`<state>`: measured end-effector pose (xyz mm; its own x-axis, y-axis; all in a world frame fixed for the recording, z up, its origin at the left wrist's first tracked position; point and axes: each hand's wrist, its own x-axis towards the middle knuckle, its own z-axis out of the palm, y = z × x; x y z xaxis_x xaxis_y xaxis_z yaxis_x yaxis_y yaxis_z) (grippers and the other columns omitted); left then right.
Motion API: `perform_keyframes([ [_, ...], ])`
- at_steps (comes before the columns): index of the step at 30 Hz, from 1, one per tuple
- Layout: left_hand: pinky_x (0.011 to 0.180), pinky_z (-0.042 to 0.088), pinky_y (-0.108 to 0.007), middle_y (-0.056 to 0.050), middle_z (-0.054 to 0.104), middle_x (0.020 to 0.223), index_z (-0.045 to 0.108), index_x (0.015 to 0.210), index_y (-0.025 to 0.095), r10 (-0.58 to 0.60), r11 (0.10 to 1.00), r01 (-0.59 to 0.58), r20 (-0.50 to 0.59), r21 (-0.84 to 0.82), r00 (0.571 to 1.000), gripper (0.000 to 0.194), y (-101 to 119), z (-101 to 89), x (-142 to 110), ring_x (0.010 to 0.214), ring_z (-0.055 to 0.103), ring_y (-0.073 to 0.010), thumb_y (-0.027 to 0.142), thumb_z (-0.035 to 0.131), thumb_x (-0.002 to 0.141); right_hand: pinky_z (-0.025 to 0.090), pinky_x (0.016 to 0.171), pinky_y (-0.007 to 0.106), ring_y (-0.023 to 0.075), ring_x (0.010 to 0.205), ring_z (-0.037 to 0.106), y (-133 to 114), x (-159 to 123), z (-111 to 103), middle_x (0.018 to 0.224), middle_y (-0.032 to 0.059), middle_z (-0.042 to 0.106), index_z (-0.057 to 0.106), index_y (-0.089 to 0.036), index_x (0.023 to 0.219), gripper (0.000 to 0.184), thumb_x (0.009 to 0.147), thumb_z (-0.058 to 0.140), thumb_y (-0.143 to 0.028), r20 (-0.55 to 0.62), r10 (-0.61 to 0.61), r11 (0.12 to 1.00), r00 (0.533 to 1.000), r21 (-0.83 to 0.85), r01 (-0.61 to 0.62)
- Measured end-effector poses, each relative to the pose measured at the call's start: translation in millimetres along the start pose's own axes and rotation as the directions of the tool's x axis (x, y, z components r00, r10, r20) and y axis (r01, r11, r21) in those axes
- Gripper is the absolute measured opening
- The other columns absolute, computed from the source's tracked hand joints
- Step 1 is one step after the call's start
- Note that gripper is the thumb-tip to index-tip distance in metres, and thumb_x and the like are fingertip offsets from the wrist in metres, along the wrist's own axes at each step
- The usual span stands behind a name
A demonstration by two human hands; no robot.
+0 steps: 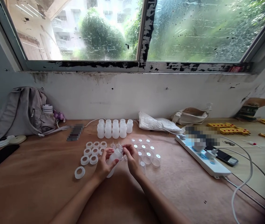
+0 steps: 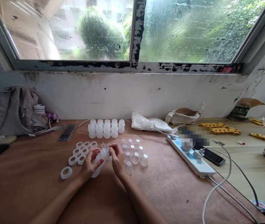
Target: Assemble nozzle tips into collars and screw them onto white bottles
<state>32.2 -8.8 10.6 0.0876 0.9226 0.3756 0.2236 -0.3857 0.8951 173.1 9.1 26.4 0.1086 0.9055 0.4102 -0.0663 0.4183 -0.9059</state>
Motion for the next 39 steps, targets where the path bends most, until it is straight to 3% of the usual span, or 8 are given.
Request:
perform_keyframes([
  [5, 0.073, 0.045, -0.03, -0.006, 0.059, 0.094, 0.043, 0.108, 0.017, -0.044, 0.997, 0.036, 0.119, 0.064, 0.992, 0.055, 5, 2.7, -1, 0.083, 0.057, -0.0186, 0.038, 0.065, 0.062, 0.04, 0.057, 0.024, 0.0121, 0.063, 0.05, -3, 0, -1, 0.073, 0.0005, 0.055, 0.056, -0.019, 0.081, 0.012, 0.078, 0.048, -0.027, 0.026, 0.021, 1.0, 0.999, -0.021, -0.021],
  [13, 0.062, 0.043, -0.027, -0.004, 0.059, 0.08, 0.053, 0.094, 0.015, -0.088, 0.991, 0.066, 0.192, 0.12, 0.977, 0.042, 10, 1.7, 2, 0.07, 0.054, -0.0171, 0.039, 0.064, 0.062, 0.04, 0.061, 0.025, 0.0143, 0.068, 0.053, -7, 2, -1, 0.074, 0.002, 0.059, 0.061, -0.019, 0.077, 0.015, 0.074, 0.054, -0.032, 0.063, 0.059, 0.998, 0.996, -0.006, -0.058],
  [21, 0.068, 0.042, -0.028, -0.005, 0.059, 0.087, 0.052, 0.104, 0.015, -0.127, 0.992, 0.122, 0.262, 0.036, 0.957, 0.048, 6, -1.3, 6, 0.076, 0.052, -0.0186, 0.033, 0.065, 0.061, 0.041, 0.065, 0.027, 0.0165, 0.072, 0.053, -5, 9, -5, 0.074, 0.0029, 0.061, 0.064, -0.019, 0.075, 0.017, 0.07, 0.059, -0.034, 0.131, 0.155, 0.983, 0.979, 0.08, -0.166],
  [27, 0.058, 0.04, -0.024, -0.002, 0.058, 0.079, 0.053, 0.095, 0.015, -0.175, 0.978, 0.203, 0.323, -0.055, 0.93, 0.04, 1, -1.6, 7, 0.067, 0.052, -0.0148, 0.029, 0.065, 0.06, 0.039, 0.067, 0.026, 0.0151, 0.073, 0.053, -2, 11, -7, 0.076, 0.0013, 0.061, 0.066, -0.02, 0.077, 0.014, 0.071, 0.059, -0.031, 0.198, 0.17, 0.971, 0.965, 0.133, -0.198],
  [33, 0.044, 0.035, -0.021, 0.002, 0.053, 0.058, 0.05, 0.094, 0.013, -0.266, 0.887, 0.414, 0.504, -0.206, 0.821, 0.04, 2, -5.0, 5, 0.047, 0.049, -0.0105, 0.03, 0.065, 0.062, 0.041, 0.066, 0.027, 0.0156, 0.073, 0.055, 2, 13, -8, 0.079, 0.0027, 0.064, 0.067, -0.02, 0.079, 0.017, 0.069, 0.06, -0.032, 0.233, 0.234, 0.947, 0.944, 0.165, -0.276],
  [39, 0.044, 0.035, -0.02, 0.0, 0.057, 0.058, 0.05, 0.092, 0.013, -0.276, 0.741, 0.589, 0.653, -0.323, 0.706, 0.03, 10, -11.0, 0, 0.046, 0.05, -0.0105, 0.028, 0.057, 0.067, 0.039, 0.045, 0.024, 0.0133, 0.056, 0.051, 3, 11, -8, 0.075, 0.0031, 0.062, 0.064, -0.019, 0.085, 0.022, 0.071, 0.057, -0.035, 0.362, 0.291, 0.887, 0.886, 0.245, -0.392],
])
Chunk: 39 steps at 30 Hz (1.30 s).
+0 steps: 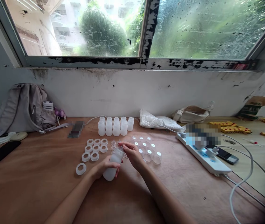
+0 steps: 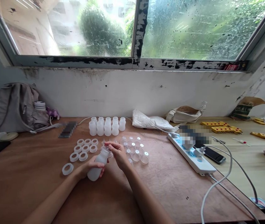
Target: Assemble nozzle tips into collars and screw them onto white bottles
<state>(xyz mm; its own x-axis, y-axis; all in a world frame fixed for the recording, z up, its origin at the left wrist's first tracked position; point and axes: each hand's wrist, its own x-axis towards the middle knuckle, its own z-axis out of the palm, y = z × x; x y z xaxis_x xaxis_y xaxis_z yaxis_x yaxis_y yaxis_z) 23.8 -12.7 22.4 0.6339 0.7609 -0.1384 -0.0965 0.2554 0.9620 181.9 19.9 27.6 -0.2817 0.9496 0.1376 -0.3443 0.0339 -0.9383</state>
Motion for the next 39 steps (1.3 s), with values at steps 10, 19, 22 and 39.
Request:
perform_keyframes([
  [10, 0.045, 0.036, -0.021, -0.001, 0.055, 0.062, 0.049, 0.09, 0.014, -0.022, 0.995, 0.025, 0.031, -0.097, 0.999, 0.029, 5, 2.3, -3, 0.047, 0.052, -0.0107, 0.029, 0.057, 0.066, 0.036, 0.046, 0.022, 0.0121, 0.058, 0.05, -6, -1, 1, 0.07, 0.002, 0.06, 0.063, -0.017, 0.081, 0.021, 0.07, 0.06, -0.035, -0.017, -0.007, 1.0, 1.0, -0.017, 0.007],
  [19, 0.046, 0.038, -0.023, -0.002, 0.055, 0.062, 0.049, 0.089, 0.013, -0.093, 0.993, 0.099, 0.089, -0.065, 0.992, 0.03, 3, 1.1, -5, 0.047, 0.052, -0.0109, 0.028, 0.058, 0.065, 0.026, 0.041, 0.019, 0.0057, 0.041, 0.034, -12, -2, 4, 0.043, -0.0073, 0.04, 0.044, -0.017, 0.049, 0.034, 0.063, 0.066, -0.038, -0.095, -0.026, 0.979, 0.995, -0.204, 0.006],
  [22, 0.046, 0.038, -0.022, -0.001, 0.055, 0.062, 0.049, 0.089, 0.013, -0.092, 0.992, 0.099, 0.094, -0.074, 0.991, 0.03, 3, 0.1, -5, 0.047, 0.052, -0.011, 0.029, 0.058, 0.065, 0.031, 0.043, 0.02, 0.0071, 0.044, 0.04, -12, -2, 3, 0.05, -0.0044, 0.047, 0.053, -0.016, 0.056, 0.029, 0.069, 0.059, -0.041, -0.091, -0.041, 0.985, 0.995, -0.169, 0.025],
  [39, 0.045, 0.036, -0.021, 0.0, 0.055, 0.061, 0.05, 0.092, 0.012, -0.015, 1.0, 0.015, -0.012, -0.001, 1.0, 0.032, 7, -0.2, -4, 0.046, 0.051, -0.0101, 0.029, 0.059, 0.066, 0.038, 0.056, 0.022, 0.0102, 0.06, 0.05, -4, -1, 1, 0.068, -0.0004, 0.06, 0.063, -0.017, 0.07, 0.014, 0.066, 0.064, -0.03, -0.047, -0.044, 0.997, 0.998, -0.071, 0.041],
])
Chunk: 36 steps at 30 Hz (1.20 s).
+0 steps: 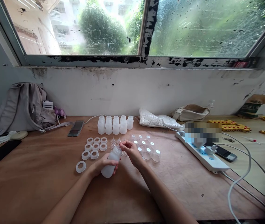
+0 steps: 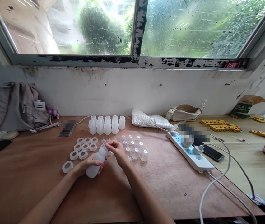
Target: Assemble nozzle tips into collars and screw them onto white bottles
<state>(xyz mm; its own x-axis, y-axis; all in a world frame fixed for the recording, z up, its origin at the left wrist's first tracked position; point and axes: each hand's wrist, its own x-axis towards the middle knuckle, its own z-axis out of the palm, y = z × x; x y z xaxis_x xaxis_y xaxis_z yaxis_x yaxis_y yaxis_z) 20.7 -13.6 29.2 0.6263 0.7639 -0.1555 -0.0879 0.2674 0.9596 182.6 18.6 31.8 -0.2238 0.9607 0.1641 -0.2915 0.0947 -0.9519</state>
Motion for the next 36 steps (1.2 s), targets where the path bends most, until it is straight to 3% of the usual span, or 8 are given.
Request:
perform_keyframes([
  [6, 0.046, 0.038, -0.022, 0.001, 0.055, 0.063, 0.047, 0.098, 0.014, 0.121, 0.938, -0.052, -0.185, 0.343, 0.975, 0.043, -2, 3.8, 5, 0.049, 0.051, -0.0115, 0.035, 0.062, 0.063, 0.04, 0.064, 0.024, 0.0131, 0.07, 0.054, 0, 0, 1, 0.078, 0.0028, 0.064, 0.066, -0.017, 0.076, 0.017, 0.066, 0.065, -0.031, -0.015, 0.019, 1.0, 1.0, -0.009, -0.02],
  [11, 0.056, 0.039, -0.024, -0.001, 0.057, 0.075, 0.051, 0.094, 0.017, 0.426, 0.69, -0.035, -0.367, 0.723, 0.827, 0.04, -9, 7.8, 4, 0.065, 0.053, -0.0151, 0.038, 0.063, 0.062, 0.039, 0.057, 0.024, 0.0112, 0.058, 0.051, -5, -2, 4, 0.06, -0.0015, 0.059, 0.061, -0.017, 0.063, 0.014, 0.062, 0.068, -0.03, -0.094, -0.019, 0.997, 0.995, -0.073, 0.012],
  [17, 0.057, 0.041, -0.025, 0.0, 0.058, 0.069, 0.047, 0.103, 0.017, 0.313, 0.785, -0.107, -0.242, 0.611, 0.919, 0.042, -6, 12.3, 3, 0.059, 0.055, -0.0146, 0.037, 0.058, 0.067, 0.042, 0.072, 0.03, 0.0179, 0.082, 0.057, -8, -5, 6, 0.086, 0.0042, 0.066, 0.064, -0.02, 0.083, 0.018, 0.069, 0.062, -0.03, 0.07, -0.027, 0.999, 0.997, 0.021, 0.026],
  [22, 0.06, 0.04, -0.027, -0.003, 0.058, 0.078, 0.051, 0.096, 0.019, 0.483, 0.651, -0.012, -0.402, 0.759, 0.778, 0.039, -6, 13.4, 1, 0.069, 0.055, -0.0178, 0.038, 0.061, 0.063, 0.042, 0.075, 0.032, 0.0184, 0.082, 0.058, -9, -7, 7, 0.085, 0.005, 0.066, 0.063, -0.019, 0.081, 0.016, 0.07, 0.061, -0.03, 0.062, -0.049, 0.998, 0.997, -0.028, 0.051],
  [27, 0.05, 0.039, -0.025, 0.0, 0.054, 0.063, 0.048, 0.09, 0.015, 0.134, 0.973, -0.093, -0.186, 0.211, 0.973, 0.036, -4, 15.7, -1, 0.051, 0.052, -0.0125, 0.036, 0.059, 0.064, 0.043, 0.07, 0.028, 0.0204, 0.098, 0.053, -20, -11, 9, 0.108, 0.0071, 0.059, 0.056, -0.022, 0.105, 0.037, 0.069, 0.062, -0.029, 0.258, 0.004, 0.999, 0.966, 0.037, -0.014],
  [30, 0.046, 0.039, -0.023, 0.0, 0.054, 0.062, 0.046, 0.091, 0.015, 0.032, 0.997, -0.036, -0.064, -0.066, 0.997, 0.033, -6, 18.0, -2, 0.047, 0.051, -0.0112, 0.037, 0.053, 0.068, 0.042, 0.057, 0.024, 0.0191, 0.087, 0.056, -20, -13, 10, 0.106, 0.0076, 0.059, 0.055, -0.021, 0.105, 0.039, 0.069, 0.063, -0.03, 0.326, 0.068, 0.997, 0.943, 0.0, -0.072],
  [33, 0.047, 0.039, -0.023, -0.001, 0.055, 0.061, 0.05, 0.087, 0.013, 0.106, 0.99, -0.082, -0.22, 0.114, 0.97, 0.033, -9, 18.2, 2, 0.048, 0.052, -0.0115, 0.035, 0.059, 0.064, 0.043, 0.066, 0.026, 0.0178, 0.087, 0.056, -16, -13, 12, 0.1, 0.0052, 0.061, 0.058, -0.021, 0.097, 0.03, 0.068, 0.064, -0.029, 0.255, 0.04, 0.999, 0.966, -0.032, -0.033],
  [36, 0.056, 0.042, -0.026, -0.004, 0.06, 0.073, 0.053, 0.09, 0.014, 0.329, 0.889, -0.116, -0.443, 0.443, 0.834, 0.04, -10, 16.6, 6, 0.061, 0.055, -0.015, 0.034, 0.067, 0.058, 0.042, 0.076, 0.03, 0.018, 0.088, 0.055, -12, -12, 15, 0.094, 0.0036, 0.062, 0.06, -0.021, 0.092, 0.028, 0.066, 0.066, -0.028, 0.193, -0.003, 0.997, 0.981, -0.075, 0.018],
])
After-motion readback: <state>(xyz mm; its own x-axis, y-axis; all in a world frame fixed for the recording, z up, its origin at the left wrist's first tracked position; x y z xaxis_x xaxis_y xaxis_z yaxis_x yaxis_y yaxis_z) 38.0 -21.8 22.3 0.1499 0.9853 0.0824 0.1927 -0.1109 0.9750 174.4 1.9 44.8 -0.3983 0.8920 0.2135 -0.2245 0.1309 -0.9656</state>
